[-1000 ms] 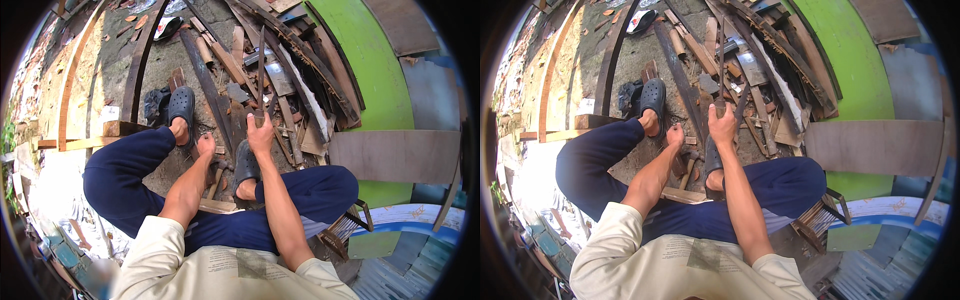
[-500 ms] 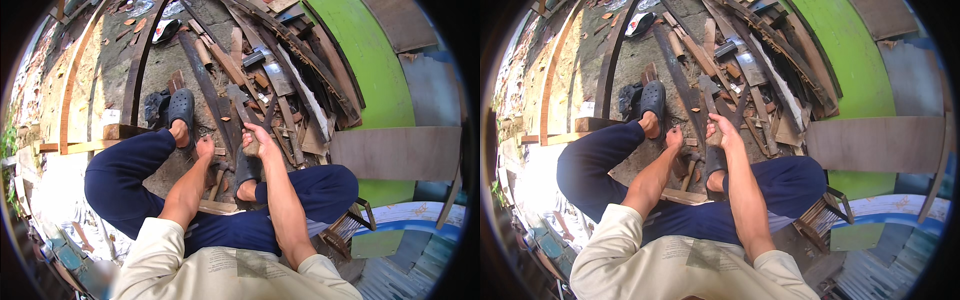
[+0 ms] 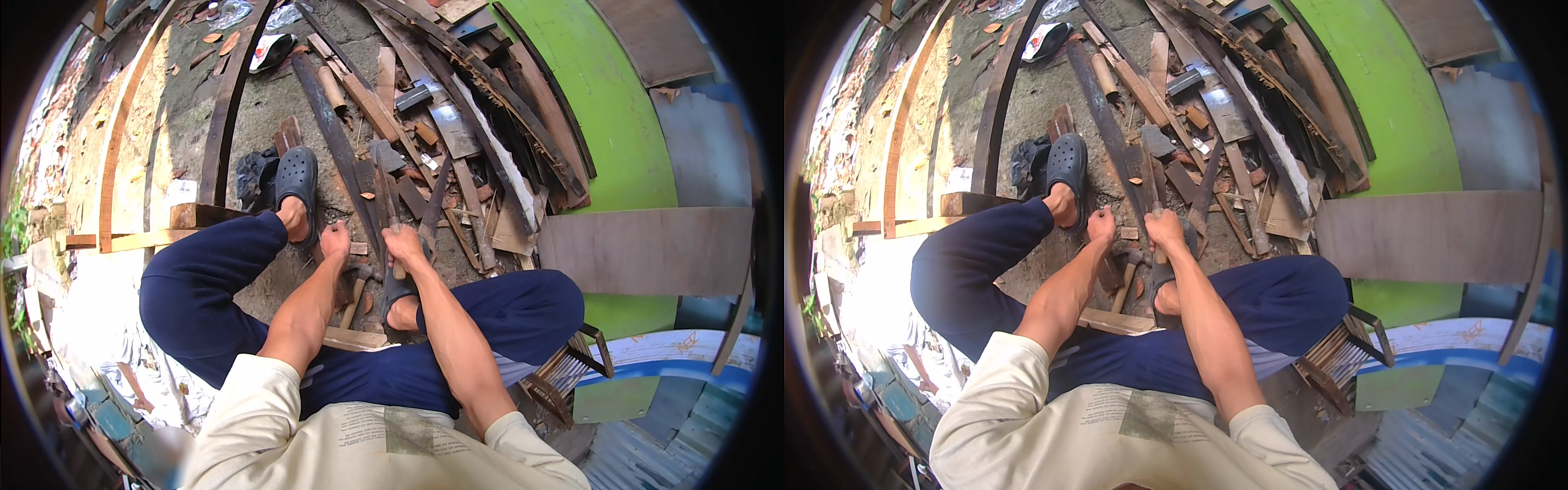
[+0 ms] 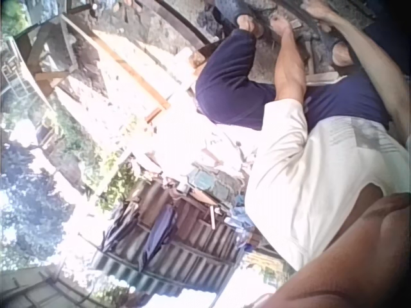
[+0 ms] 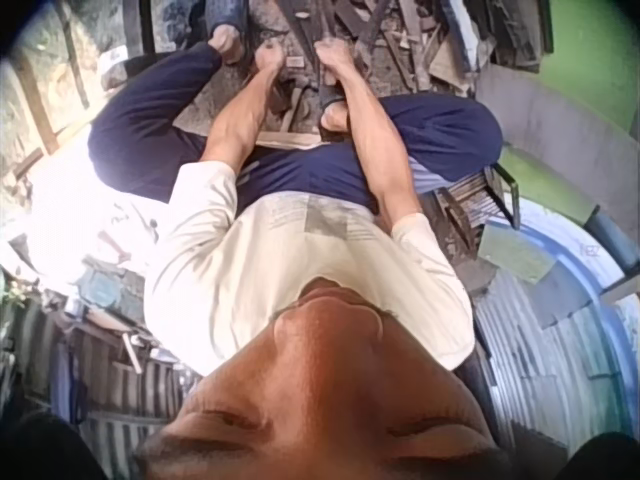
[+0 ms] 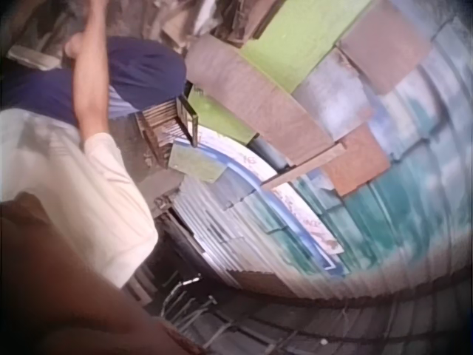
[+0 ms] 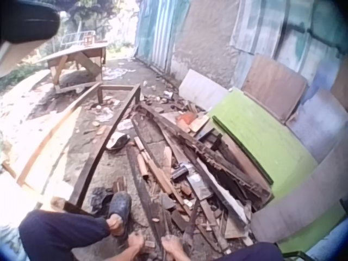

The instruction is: The person sits cross-legged on the ground and uses a hand saw to cut a small piece of wood held between their legs. They repeatedly saw back and forth, then inspect the cut piece and continue sawing.

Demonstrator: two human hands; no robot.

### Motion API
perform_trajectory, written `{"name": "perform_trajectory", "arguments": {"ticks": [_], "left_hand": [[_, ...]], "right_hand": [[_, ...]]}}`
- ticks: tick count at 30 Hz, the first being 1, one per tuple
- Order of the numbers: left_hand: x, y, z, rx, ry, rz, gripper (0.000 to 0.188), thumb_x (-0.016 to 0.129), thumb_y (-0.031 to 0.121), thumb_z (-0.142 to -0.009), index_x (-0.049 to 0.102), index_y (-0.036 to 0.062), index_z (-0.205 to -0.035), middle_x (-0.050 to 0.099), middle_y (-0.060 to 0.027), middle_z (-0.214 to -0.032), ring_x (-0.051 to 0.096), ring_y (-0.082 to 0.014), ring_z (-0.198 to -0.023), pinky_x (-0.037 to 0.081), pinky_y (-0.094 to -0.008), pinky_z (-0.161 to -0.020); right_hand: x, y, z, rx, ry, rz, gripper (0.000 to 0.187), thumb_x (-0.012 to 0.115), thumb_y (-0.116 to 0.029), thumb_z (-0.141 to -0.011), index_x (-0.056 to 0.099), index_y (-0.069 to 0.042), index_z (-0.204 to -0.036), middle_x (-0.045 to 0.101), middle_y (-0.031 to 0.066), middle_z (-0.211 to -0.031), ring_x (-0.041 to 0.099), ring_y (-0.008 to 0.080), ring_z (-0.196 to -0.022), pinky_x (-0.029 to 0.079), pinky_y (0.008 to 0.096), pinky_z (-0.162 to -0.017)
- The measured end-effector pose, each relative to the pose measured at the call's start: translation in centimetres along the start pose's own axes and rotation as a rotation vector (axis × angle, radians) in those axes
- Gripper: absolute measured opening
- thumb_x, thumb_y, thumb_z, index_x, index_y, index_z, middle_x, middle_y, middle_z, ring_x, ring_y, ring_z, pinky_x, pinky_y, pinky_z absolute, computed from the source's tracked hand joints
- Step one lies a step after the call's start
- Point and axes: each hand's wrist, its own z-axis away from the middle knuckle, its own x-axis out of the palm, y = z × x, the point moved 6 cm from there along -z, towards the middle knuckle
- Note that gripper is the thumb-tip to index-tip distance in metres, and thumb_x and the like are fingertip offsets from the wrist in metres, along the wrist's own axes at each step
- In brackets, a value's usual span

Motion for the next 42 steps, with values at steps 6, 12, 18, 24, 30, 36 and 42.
{"name": "perform_trajectory", "arguments": {"ticks": [6,12,18,24,30,36,42], "left_hand": [[-0.8,-0.2,-0.3,0.0,0.039,-0.001,0.05,0.054,0.048,-0.096,0.073,0.0033,-0.108,0.071,-0.0232,-0.111,0.066,-0.0406,-0.109,0.049,-0.0456,-0.095],[-0.2,-1.1,-0.2,-0.03,0.024,-0.024,0.049,0.057,0.048,-0.095,0.074,0.0039,-0.109,0.073,-0.0216,-0.108,0.068,-0.038,-0.107,0.05,-0.0444,-0.095],[0.8,-0.3,-0.1,0.006,-0.006,-0.023,0.046,0.056,0.047,-0.096,0.073,0.0064,-0.109,0.072,-0.0215,-0.111,0.066,-0.0397,-0.109,0.05,-0.0459,-0.095],[0.5,0.7,0.4,0.009,0.0,0.001,0.051,0.056,0.049,-0.096,0.072,0.0033,-0.111,0.072,-0.023,-0.11,0.067,-0.0395,-0.109,0.049,-0.0442,-0.096],[0.5,0.4,0.4,0.015,-0.028,-0.036,0.052,0.056,0.05,-0.096,0.073,0.004,-0.112,0.071,-0.0231,-0.112,0.066,-0.0392,-0.111,0.049,-0.0449,-0.096],[0.6,-1.0,0.0,-0.001,-0.005,-0.02,0.052,0.055,0.05,-0.095,0.073,0.0044,-0.111,0.071,-0.0226,-0.114,0.065,-0.0398,-0.111,0.049,-0.0452,-0.098],[1.0,0.3,0.6,0.032,-0.012,-0.027,0.051,0.055,0.049,-0.095,0.073,0.0041,-0.11,0.071,-0.0224,-0.111,0.066,-0.0395,-0.11,0.049,-0.0451,-0.096]], "right_hand": [[0.6,-1.2,1.1,0.201,-0.248,-0.582,0.024,0.063,-0.025,-0.096,0.055,-0.002,-0.091,0.049,-0.0015,-0.058,0.048,0.0115,-0.043,0.043,0.0296,-0.042],[-2.4,-4.8,3.6,0.067,-0.096,-0.456,0.028,0.065,-0.03,-0.097,0.052,-0.006,-0.09,0.048,0.0003,-0.058,0.048,0.0122,-0.042,0.045,0.0287,-0.04],[-4.6,-8.6,4.6,-0.655,0.418,-0.269,0.027,0.066,-0.027,-0.096,0.055,-0.002,-0.094,0.056,0.0058,-0.063,0.053,0.0153,-0.042,0.045,0.0318,-0.042],[-0.2,0.5,0.0,0.056,-0.028,0.012,0.022,0.062,-0.022,-0.096,0.06,0.0,-0.098,0.06,0.0091,-0.068,0.057,0.0198,-0.049,0.049,0.0386,-0.047],[-0.1,-0.9,0.7,0.315,-0.396,-0.882,0.022,0.065,-0.026,-0.095,0.052,-0.011,-0.085,0.046,-0.0039,-0.056,0.044,0.0098,-0.042,0.043,0.0293,-0.044],[-3.4,-7.6,5.5,-0.117,-0.003,-0.571,0.026,0.066,-0.029,-0.096,0.052,-0.009,-0.088,0.049,-0.0006,-0.059,0.049,0.0115,-0.043,0.045,0.0303,-0.041],[-4.6,-7.4,5.2,-0.815,0.618,-0.164,0.029,0.065,-0.027,-0.095,0.055,-0.001,-0.098,0.051,0.0036,-0.061,0.054,0.0169,-0.045,0.047,0.0366,-0.041]]}}
